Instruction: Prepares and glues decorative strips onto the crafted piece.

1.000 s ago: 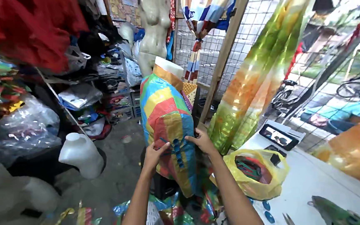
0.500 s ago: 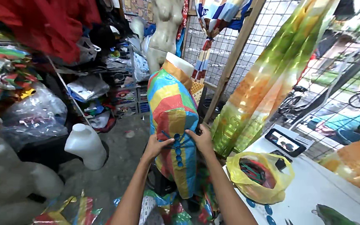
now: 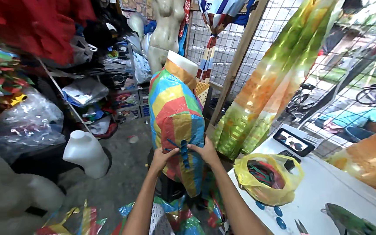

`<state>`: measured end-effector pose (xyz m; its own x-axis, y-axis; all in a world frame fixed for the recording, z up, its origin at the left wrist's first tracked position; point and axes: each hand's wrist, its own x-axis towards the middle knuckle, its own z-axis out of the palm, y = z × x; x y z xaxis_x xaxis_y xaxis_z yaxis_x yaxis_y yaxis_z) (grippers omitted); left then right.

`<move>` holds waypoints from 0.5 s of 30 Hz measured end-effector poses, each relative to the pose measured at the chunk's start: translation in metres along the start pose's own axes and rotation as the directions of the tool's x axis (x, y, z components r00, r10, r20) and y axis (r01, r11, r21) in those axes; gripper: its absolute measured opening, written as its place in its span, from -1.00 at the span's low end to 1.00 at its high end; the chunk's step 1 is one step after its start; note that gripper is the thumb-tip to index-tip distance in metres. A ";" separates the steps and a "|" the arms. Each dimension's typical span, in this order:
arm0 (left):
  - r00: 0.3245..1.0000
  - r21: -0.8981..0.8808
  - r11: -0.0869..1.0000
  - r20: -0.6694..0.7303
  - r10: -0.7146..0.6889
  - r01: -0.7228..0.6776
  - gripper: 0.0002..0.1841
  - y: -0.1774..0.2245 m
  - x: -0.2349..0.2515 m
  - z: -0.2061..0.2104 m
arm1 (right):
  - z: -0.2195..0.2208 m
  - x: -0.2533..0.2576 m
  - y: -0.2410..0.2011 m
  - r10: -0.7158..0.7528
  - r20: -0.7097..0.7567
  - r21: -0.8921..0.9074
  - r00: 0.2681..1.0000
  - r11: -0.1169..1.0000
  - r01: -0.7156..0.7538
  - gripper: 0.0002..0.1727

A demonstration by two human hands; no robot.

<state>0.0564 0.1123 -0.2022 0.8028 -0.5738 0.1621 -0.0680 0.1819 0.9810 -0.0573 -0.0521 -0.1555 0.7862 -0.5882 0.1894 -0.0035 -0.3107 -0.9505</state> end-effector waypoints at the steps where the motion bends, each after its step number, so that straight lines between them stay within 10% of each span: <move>1: 1.000 -0.008 1.000 -0.011 -0.016 0.016 -0.76 0.001 0.002 0.002 | 0.003 0.001 -0.002 0.019 -0.014 0.005 1.000 1.000 -0.019 -0.09; 15: 0.994 0.013 0.999 -0.101 0.035 -0.033 -0.77 0.004 0.004 0.005 | 0.006 0.006 0.001 -0.019 -0.048 0.041 0.999 0.999 0.021 -0.21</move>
<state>0.0560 0.1065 -0.1975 0.8559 -0.4832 0.1842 -0.1027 0.1903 0.9763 -0.0485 -0.0519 -0.1570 0.7558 -0.6170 0.2193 0.0385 -0.2925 -0.9555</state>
